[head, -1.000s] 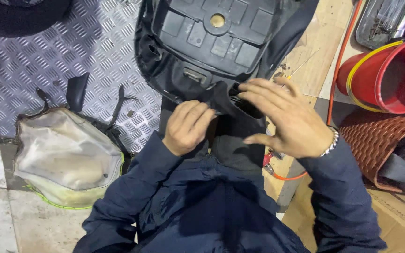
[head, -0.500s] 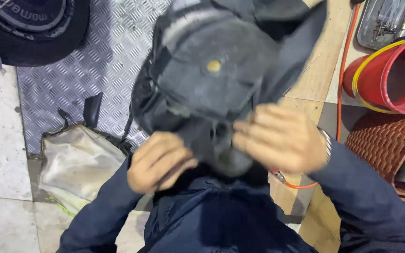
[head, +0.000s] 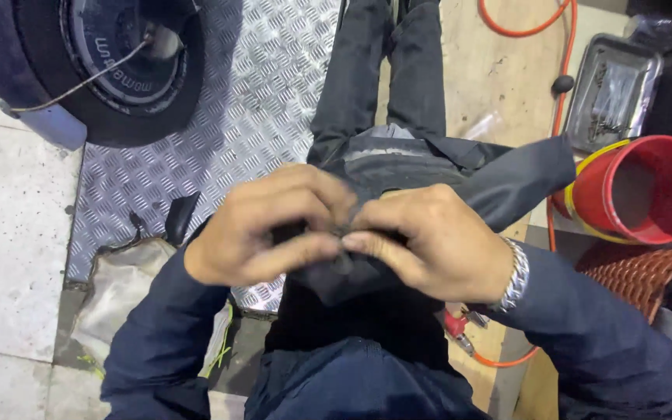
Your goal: Stapling a new vinyl cover onto a motorcycle seat base using a pneumatic stapler.
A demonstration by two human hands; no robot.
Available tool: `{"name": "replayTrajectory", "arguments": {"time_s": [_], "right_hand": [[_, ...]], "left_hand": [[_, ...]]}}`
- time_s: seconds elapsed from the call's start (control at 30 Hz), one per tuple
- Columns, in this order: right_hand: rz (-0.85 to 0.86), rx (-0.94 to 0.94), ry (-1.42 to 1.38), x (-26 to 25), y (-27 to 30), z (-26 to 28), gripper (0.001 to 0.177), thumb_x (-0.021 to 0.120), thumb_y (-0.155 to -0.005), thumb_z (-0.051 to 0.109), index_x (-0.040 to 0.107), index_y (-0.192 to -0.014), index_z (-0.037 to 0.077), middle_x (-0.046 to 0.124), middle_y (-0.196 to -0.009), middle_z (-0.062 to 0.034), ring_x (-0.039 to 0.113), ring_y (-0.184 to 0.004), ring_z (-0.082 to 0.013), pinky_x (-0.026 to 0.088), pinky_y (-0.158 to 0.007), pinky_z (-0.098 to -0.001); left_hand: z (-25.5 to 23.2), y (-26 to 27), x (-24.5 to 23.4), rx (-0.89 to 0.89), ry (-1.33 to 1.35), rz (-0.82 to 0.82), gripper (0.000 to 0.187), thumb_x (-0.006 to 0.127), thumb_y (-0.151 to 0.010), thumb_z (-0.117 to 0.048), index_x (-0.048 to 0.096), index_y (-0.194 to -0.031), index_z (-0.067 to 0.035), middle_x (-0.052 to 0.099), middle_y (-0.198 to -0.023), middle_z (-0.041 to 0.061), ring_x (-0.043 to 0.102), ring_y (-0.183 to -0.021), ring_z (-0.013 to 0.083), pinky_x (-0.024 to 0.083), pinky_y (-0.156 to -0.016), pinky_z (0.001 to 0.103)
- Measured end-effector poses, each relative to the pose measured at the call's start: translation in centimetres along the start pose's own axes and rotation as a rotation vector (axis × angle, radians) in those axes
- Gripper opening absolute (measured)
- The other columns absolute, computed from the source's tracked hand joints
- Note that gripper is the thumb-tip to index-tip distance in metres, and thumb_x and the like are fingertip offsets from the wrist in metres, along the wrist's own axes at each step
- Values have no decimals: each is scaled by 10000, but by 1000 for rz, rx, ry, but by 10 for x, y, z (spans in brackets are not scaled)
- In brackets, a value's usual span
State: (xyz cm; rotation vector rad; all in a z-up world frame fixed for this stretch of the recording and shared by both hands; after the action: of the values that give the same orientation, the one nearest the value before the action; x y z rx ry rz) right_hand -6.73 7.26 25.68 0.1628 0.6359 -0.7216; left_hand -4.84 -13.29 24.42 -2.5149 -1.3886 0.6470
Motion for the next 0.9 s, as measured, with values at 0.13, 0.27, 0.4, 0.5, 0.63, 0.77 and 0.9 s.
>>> {"name": "replayTrajectory", "arguments": {"time_s": [0.13, 0.27, 0.4, 0.5, 0.63, 0.77, 0.9], "right_hand": [[-34, 71, -92, 8, 9, -13, 103, 709, -870, 106, 688, -785, 52, 681, -643, -28, 525, -491, -160, 441, -494, -276], [-8, 21, -60, 21, 10, -19, 95, 706, -877, 102, 671, -806, 49, 659, -670, -53, 554, -527, -191, 453, -529, -301], [81, 86, -38, 17, 8, -23, 107, 677, -893, 163, 693, -880, 58, 742, -757, -53, 653, -573, -208, 508, -564, -306], [253, 60, -91, 3, 8, -32, 311, 748, -841, 287, 696, -1001, 24, 721, -831, -58, 647, -644, -200, 527, -619, -310], [249, 32, -129, -3, 7, -43, 132, 725, -865, 162, 666, -873, 44, 697, -803, -23, 619, -641, -183, 508, -642, -297], [120, 79, -88, 15, 13, -62, 82, 698, -896, 116, 726, -851, 54, 675, -627, -68, 580, -483, -219, 468, -484, -309], [82, 122, -124, 20, 23, -75, 133, 661, -948, 102, 759, -866, 61, 655, -566, -108, 671, -512, -237, 539, -521, -314]], "left_hand": [[22, 18, 3, -84, 109, -19, 141, 669, -883, -12, 547, -824, -51, 673, -901, 55, 603, -836, 195, 502, -784, 298], [26, 21, 2, -19, -63, 150, 469, 821, -686, -426, 645, -938, -72, 622, -808, -2, 544, -774, 157, 414, -822, 306], [27, 27, 4, 92, -143, 141, 109, 769, -874, -141, 710, -828, -61, 724, -997, 35, 675, -912, 191, 461, -888, 337], [43, 38, 14, 48, -125, -15, 120, 750, -855, -8, 653, -784, -5, 750, -936, 86, 646, -700, 191, 515, -650, 284], [68, 49, 21, -83, -97, -222, 41, 681, -877, 15, 700, -849, 40, 686, -738, 78, 509, -519, 141, 413, -514, 249], [80, 46, 13, -65, -45, -120, 157, 702, -932, -155, 673, -856, -21, 676, -749, 76, 610, -634, 244, 491, -697, 358], [77, 40, 12, 49, -94, 88, 234, 826, -867, -200, 690, -962, -34, 689, -832, 113, 700, -833, 361, 477, -988, 531]]}}
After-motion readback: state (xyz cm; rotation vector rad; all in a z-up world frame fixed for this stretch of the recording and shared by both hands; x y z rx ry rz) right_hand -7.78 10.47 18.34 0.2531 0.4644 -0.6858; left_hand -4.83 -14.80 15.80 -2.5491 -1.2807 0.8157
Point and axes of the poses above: each hand's wrist, its own y-axis away from the middle knuckle, its own x-axis out of the palm, z = x × y, the point moved 2 cm from there along -y, towards the middle knuckle
